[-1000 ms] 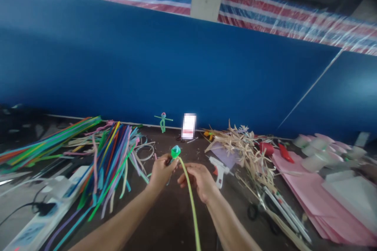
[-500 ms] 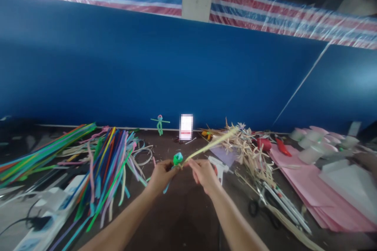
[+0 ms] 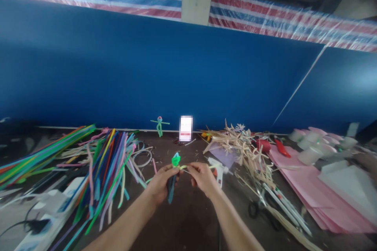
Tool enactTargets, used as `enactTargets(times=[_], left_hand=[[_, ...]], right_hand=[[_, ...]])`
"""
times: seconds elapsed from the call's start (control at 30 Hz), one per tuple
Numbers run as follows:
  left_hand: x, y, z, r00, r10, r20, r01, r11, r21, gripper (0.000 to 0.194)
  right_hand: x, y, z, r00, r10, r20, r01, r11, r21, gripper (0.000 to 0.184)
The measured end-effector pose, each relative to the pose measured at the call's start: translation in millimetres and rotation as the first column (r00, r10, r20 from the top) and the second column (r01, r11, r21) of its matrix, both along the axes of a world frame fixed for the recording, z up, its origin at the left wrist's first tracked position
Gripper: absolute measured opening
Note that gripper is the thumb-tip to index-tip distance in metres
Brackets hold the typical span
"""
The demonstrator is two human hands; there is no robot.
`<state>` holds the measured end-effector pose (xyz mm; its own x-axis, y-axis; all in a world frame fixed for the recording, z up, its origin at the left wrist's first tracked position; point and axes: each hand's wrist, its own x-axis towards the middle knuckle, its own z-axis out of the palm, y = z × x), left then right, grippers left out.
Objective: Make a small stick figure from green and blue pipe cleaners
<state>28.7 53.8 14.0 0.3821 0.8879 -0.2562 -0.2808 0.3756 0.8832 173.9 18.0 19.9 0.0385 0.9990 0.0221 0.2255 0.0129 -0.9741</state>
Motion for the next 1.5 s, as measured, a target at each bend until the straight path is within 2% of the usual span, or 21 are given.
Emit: enactTargets(times=[0.13,0.2,0.3,0.4,0.5,0.57,0.63,0.7,0.73,0.77,0.83,0.9,0.93,1.0,1.17,1.27,1.33,1.43,1.5], left_hand=[[4.0,-0.4,-3.2,0.994,0.083,0.072,-0.08,0.996,-0.044,0.019],[5.9,0.3,-7.1,0.986,0.122,0.11,-0.12,0.993,-0.022,0.02],[7.7,1.6,-13.6,0.983,0.144,0.118,-0.151,0.987,0.052,0.021],[8.7,2.1,-16.7,0.985,0.148,0.09,-0.156,0.983,0.092,0.022],[9.6,0.7,-15.2,0.988,0.149,0.048,-0.154,0.982,0.106,0.025],[9.8,-0.5,-13.3,0.986,0.166,-0.007,-0.163,0.977,0.139,0.027],[9.0,-1.0,-12.2,0.978,0.195,-0.08,-0.174,0.962,0.211,0.026],[7.1,-0.7,-12.2,0.96,0.229,-0.158,-0.17,0.933,0.318,0.022],[5.9,-0.3,-12.6,0.951,0.242,-0.193,-0.158,0.916,0.369,0.02],[4.6,0.1,-12.9,0.943,0.246,-0.225,-0.137,0.901,0.411,0.018],[2.5,0.7,-13.5,0.941,0.216,-0.259,-0.078,0.886,0.457,0.016],[1.4,0.8,-13.5,0.957,0.142,-0.253,-0.011,0.89,0.457,0.015],[1.3,0.6,-13.2,0.967,0.093,-0.238,0.024,0.896,0.444,0.016],[1.5,-0.2,-12.7,0.982,0.01,-0.19,0.068,0.915,0.397,0.018],[2.1,-1.5,-14.7,0.996,-0.034,-0.084,0.048,0.985,0.166,0.027],[1.6,-2.0,-14.8,0.999,-0.039,-0.036,0.041,0.996,0.073,0.024],[1.1,-3.0,-12.4,0.999,-0.036,-0.029,0.037,0.999,0.011,0.022],[0.8,-5.1,-7.4,1.0,-0.025,-0.009,0.024,0.999,-0.048,0.02],[1.4,-6.1,-5.4,0.999,-0.015,0.032,0.017,0.998,-0.06,0.019]], right_hand=[[-6.7,-8.2,3.6,0.964,-0.015,0.267,0.012,1.0,0.013,0.037],[-10.8,-12.1,4.7,0.895,-0.052,0.443,0.029,0.998,0.058,0.034],[-17.0,-16.0,2.4,0.751,-0.091,0.654,0.032,0.994,0.102,0.022],[-21.8,-18.7,-2.5,0.662,-0.052,0.748,-0.004,0.997,0.073,0.019],[-25.2,-21.5,-3.5,0.676,-0.011,0.737,-0.054,0.996,0.064,0.023],[-26.4,-23.1,-0.9,0.752,0.034,0.658,-0.095,0.994,0.057,0.026],[-25.8,-23.7,3.0,0.871,0.123,0.476,-0.146,0.989,0.01,0.026],[-22.6,-22.8,6.2,0.961,0.222,0.164,-0.21,0.974,-0.083,0.025],[-19.9,-21.9,7.2,0.968,0.25,-0.024,-0.251,0.96,-0.128,0.025],[-16.4,-20.6,7.8,0.944,0.257,-0.209,-0.292,0.943,-0.159,0.025],[-7.8,-17.6,7.8,0.825,0.228,-0.517,-0.361,0.917,-0.172,0.027],[1.6,-14.4,6.6,0.686,0.192,-0.702,-0.411,0.898,-0.157,0.029],[5.8,-12.9,5.6,0.639,0.175,-0.749,-0.429,0.889,-0.158,0.032],[12.5,-10.2,2.9,0.59,0.13,-0.797,-0.427,0.888,-0.171,0.039],[17.8,-5.2,-5.3,0.554,0.054,-0.831,-0.376,0.907,-0.192,0.059],[15.9,-4.3,-8.1,0.602,0.043,-0.798,-0.345,0.914,-0.212,0.062],[12.3,-4.7,-9.3,0.7,0.029,-0.713,-0.275,0.933,-0.232,0.056],[3.4,-6.3,-11.1,0.903,-0.009,-0.43,-0.071,0.983,-0.17,0.042],[-2.8,-8.6,-11.2,0.988,-0.054,-0.142,0.051,0.998,-0.029,0.031]])
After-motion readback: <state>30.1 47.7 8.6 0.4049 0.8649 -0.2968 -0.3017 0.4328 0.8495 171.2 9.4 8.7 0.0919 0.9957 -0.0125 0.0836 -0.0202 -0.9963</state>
